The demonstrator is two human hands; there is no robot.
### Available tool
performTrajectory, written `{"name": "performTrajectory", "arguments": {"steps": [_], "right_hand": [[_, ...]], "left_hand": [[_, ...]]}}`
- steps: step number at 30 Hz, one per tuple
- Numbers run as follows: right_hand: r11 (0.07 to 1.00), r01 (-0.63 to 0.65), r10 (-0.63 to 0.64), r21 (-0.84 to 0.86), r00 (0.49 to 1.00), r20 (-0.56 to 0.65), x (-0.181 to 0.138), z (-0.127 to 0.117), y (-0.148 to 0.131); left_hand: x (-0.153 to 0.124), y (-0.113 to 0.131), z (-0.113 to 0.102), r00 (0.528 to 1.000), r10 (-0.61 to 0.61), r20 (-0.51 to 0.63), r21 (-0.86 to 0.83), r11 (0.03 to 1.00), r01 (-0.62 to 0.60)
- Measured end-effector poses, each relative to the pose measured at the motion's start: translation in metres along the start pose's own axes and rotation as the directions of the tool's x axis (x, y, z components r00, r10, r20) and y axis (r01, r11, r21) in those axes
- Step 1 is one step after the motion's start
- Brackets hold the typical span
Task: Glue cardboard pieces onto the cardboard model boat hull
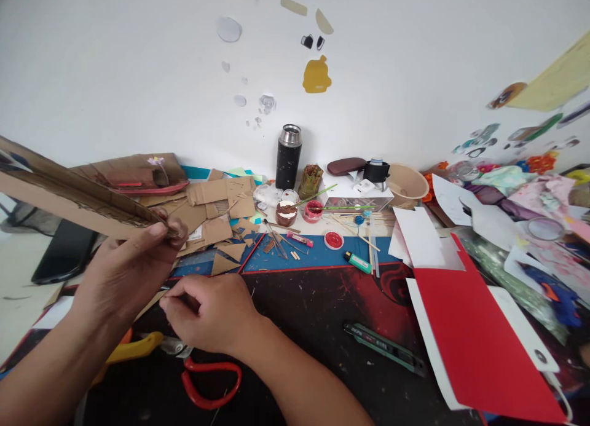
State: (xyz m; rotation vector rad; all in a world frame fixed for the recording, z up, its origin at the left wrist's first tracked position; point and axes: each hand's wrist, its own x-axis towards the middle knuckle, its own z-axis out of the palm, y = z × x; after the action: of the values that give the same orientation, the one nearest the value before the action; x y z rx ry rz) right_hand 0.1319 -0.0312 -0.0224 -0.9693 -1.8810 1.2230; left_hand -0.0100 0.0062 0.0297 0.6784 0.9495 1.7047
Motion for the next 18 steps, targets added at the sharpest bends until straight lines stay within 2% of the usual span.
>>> {"name": "performTrajectory", "arguments": {"steps": [8, 15, 18], "right_hand": [[0.998, 0.034, -0.029, 0.061, 0.996, -0.086, 0.0022, -0.0036, -0.0046], [0.994, 0.011, 0.015, 0.113, 0.973, -0.229, 0.0066, -0.0048, -0.0003], [0.988, 0.001, 0.039, 0.158, 0.969, -0.245, 0.0073, -0.0062, 0.0039]], "left_hand": [[0.0001, 0.0014, -0.001, 1.0, 0.005, 0.002, -0.009, 1.0, -0.005], [0.0017, 0.0025, -0.0044, 1.0, 0.001, -0.016, -0.01, 1.0, -0.001], [0.0025, 0.003, -0.0059, 1.0, 0.002, -0.026, -0.006, 1.0, -0.002]]}}
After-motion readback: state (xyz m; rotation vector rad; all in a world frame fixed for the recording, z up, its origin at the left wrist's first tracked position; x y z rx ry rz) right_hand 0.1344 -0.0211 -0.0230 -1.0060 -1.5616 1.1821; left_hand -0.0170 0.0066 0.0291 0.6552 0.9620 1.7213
